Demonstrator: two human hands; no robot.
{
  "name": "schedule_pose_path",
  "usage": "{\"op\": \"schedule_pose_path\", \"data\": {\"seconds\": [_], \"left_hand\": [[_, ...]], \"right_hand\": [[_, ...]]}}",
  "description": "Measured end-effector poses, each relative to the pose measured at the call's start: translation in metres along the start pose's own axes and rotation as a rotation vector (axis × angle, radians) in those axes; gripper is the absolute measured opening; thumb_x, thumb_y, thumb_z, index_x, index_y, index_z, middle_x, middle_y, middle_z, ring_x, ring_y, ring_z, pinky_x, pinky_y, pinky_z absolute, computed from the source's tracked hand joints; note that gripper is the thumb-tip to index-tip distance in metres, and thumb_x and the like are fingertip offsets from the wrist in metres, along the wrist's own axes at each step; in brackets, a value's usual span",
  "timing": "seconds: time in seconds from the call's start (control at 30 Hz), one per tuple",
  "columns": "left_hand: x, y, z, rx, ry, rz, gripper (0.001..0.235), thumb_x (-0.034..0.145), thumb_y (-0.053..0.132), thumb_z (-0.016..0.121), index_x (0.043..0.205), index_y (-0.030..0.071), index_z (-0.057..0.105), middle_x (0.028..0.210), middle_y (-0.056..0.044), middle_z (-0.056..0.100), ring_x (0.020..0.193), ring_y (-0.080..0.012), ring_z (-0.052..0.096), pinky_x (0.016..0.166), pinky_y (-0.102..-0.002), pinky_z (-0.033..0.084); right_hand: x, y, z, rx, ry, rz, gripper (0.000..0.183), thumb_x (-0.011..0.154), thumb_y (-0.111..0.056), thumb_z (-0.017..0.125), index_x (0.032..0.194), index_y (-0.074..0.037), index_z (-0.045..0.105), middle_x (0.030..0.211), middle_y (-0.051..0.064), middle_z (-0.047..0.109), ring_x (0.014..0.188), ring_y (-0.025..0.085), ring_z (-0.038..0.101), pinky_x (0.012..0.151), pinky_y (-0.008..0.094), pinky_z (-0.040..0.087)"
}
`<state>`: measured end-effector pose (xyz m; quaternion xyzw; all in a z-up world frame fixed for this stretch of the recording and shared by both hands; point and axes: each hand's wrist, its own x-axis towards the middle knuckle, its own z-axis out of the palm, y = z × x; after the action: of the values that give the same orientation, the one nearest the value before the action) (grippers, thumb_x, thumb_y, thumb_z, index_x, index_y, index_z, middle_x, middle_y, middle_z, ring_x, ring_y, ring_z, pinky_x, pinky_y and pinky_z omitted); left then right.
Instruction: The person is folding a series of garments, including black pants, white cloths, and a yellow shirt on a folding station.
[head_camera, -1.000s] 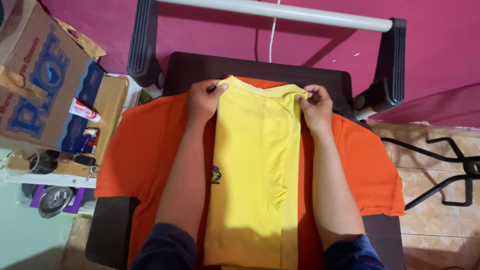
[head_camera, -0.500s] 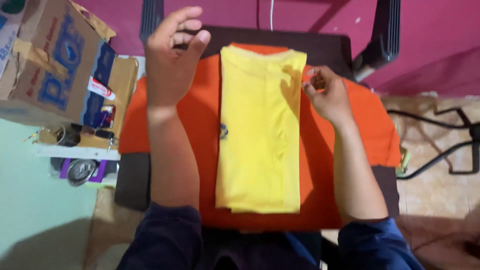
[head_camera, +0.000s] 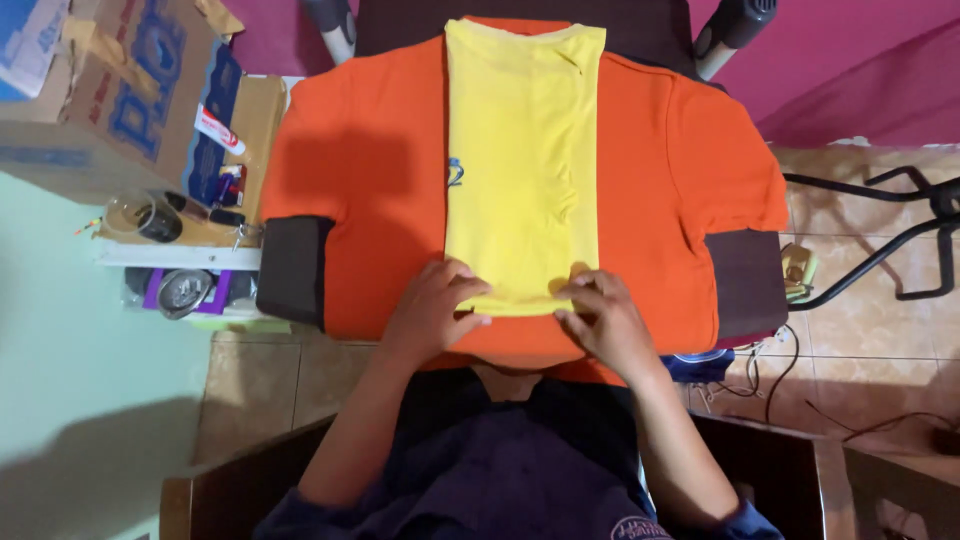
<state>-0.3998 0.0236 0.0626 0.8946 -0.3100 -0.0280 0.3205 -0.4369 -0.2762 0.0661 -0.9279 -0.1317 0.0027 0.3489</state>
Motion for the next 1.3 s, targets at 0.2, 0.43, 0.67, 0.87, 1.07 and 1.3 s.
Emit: {"op": "schedule_pose_path", "data": {"seconds": [0.2, 0.43, 0.67, 0.87, 1.07, 1.3], "left_hand": [[-0.001, 0.004, 0.008, 0.354, 0.22, 0.048, 0.015, 0.099, 0.038, 0.063, 0.104, 0.029, 0.073, 0.099, 0.01, 0.064, 0.095, -0.0149, 0.065, 0.082, -0.039, 0.049], [-0.008, -0.008, 0.032, 0.331, 0.312, 0.235, 0.005, 0.091, 0.013, 0.065, 0.089, 0.018, 0.067, 0.094, 0.001, 0.057, 0.086, -0.0235, 0.064, 0.071, -0.037, 0.052], [-0.041, 0.001, -0.004, 0.012, 0.328, 0.196, 0.028, 0.083, 0.011, 0.075, 0.111, 0.014, 0.076, 0.095, -0.007, 0.063, 0.087, -0.0321, 0.067, 0.075, -0.044, 0.056], [-0.057, -0.014, -0.009, 0.23, 0.16, -0.033, 0.053, 0.092, 0.019, 0.056, 0.145, 0.025, 0.056, 0.107, -0.005, 0.062, 0.101, -0.029, 0.067, 0.088, -0.042, 0.053], [-0.048, -0.015, 0.013, 0.27, 0.269, 0.132, 0.034, 0.1, 0.019, 0.049, 0.126, 0.021, 0.07, 0.105, -0.004, 0.062, 0.092, -0.0279, 0.065, 0.084, -0.039, 0.052], [-0.044, -0.031, 0.016, 0.41, 0.214, 0.084, 0.041, 0.086, 0.006, 0.057, 0.121, 0.024, 0.069, 0.111, -0.002, 0.055, 0.093, -0.0265, 0.061, 0.083, -0.039, 0.051]], "right_hand": [[0.012, 0.013, 0.013, -0.181, 0.177, -0.067, 0.016, 0.087, -0.018, 0.08, 0.103, -0.018, 0.077, 0.1, 0.004, 0.069, 0.102, 0.03, 0.069, 0.09, 0.042, 0.056], [-0.004, 0.011, 0.033, -0.359, 0.198, -0.086, 0.024, 0.074, -0.005, 0.073, 0.096, -0.015, 0.072, 0.094, 0.008, 0.065, 0.098, 0.031, 0.066, 0.087, 0.044, 0.056], [-0.027, -0.033, 0.01, -0.246, 0.175, 0.043, 0.03, 0.072, -0.004, 0.066, 0.099, -0.014, 0.074, 0.109, 0.011, 0.065, 0.107, 0.036, 0.065, 0.089, 0.047, 0.057], [-0.03, -0.049, -0.014, -0.12, 0.12, 0.464, 0.053, 0.086, -0.019, 0.063, 0.138, -0.015, 0.052, 0.113, 0.015, 0.061, 0.113, 0.041, 0.065, 0.093, 0.056, 0.054], [-0.032, -0.051, -0.017, -0.179, -0.093, 0.411, 0.065, 0.083, -0.01, 0.063, 0.145, -0.023, 0.05, 0.117, 0.014, 0.058, 0.119, 0.044, 0.061, 0.095, 0.056, 0.055], [-0.045, -0.014, -0.008, -0.174, 0.09, 0.188, 0.033, 0.088, -0.009, 0.068, 0.119, -0.02, 0.071, 0.093, 0.007, 0.06, 0.098, 0.036, 0.067, 0.08, 0.047, 0.058]]}}
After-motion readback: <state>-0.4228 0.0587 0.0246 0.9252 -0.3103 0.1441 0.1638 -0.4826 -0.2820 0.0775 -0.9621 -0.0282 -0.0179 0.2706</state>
